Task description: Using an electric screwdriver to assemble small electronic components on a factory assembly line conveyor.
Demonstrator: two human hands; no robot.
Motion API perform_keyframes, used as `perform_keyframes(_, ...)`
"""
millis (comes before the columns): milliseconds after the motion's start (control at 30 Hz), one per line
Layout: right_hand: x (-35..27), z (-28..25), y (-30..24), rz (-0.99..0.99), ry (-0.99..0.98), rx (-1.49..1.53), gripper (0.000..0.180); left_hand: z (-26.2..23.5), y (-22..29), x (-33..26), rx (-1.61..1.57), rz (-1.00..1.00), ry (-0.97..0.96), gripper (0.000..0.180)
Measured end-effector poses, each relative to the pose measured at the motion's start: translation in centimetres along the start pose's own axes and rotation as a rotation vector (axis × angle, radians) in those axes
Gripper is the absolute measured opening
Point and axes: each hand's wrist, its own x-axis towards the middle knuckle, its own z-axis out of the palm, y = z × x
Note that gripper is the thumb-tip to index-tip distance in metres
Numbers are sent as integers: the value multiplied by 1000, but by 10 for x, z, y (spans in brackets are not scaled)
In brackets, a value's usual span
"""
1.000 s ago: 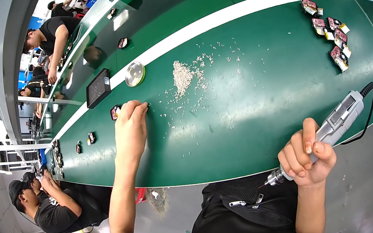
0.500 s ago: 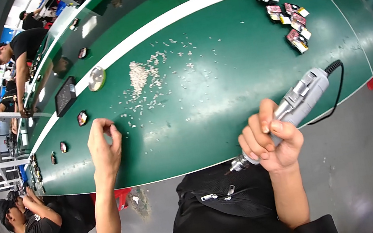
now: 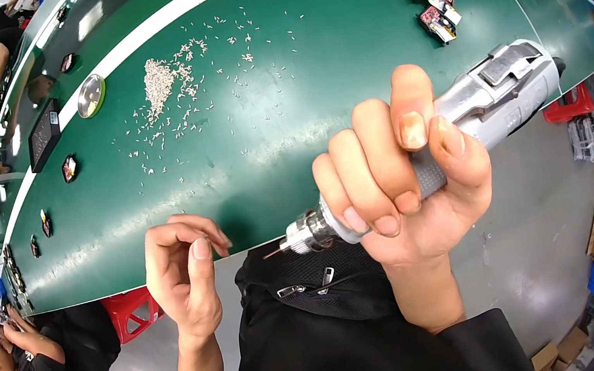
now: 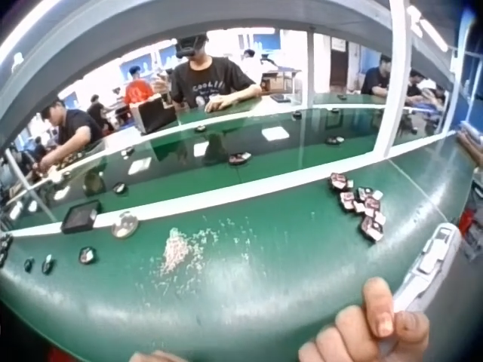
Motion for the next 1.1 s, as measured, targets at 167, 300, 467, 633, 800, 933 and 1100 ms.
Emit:
perform_keyframes(167, 0, 15, 6, -35, 28, 25, 13, 17, 5, -9, -684, -217, -121, 9)
perform_keyframes(300, -1, 16, 11, -53, 48, 4, 13, 23, 1, -10, -887, -268, -197, 17)
perform_keyframes(467, -4, 14, 13, -76, 68, 28, 13, 26, 2, -11, -939, -300, -201, 20)
perform_keyframes(633, -6, 17, 12, -86, 85, 7, 12, 26, 2, -11, -826, -254, -167, 15)
perform_keyframes(800, -5, 14, 11, -96, 60, -109, 11, 33, 5, -8, -325, -77, -55, 6)
perform_keyframes(933, -4, 4, 12, -93, 80, -166, 12, 34, 1, -4, -287, -130, -72, 4)
perform_keyframes(1100, -3, -2, 16, -123, 130, -66, 13, 19, -2, 5, -273, -123, -70, 30)
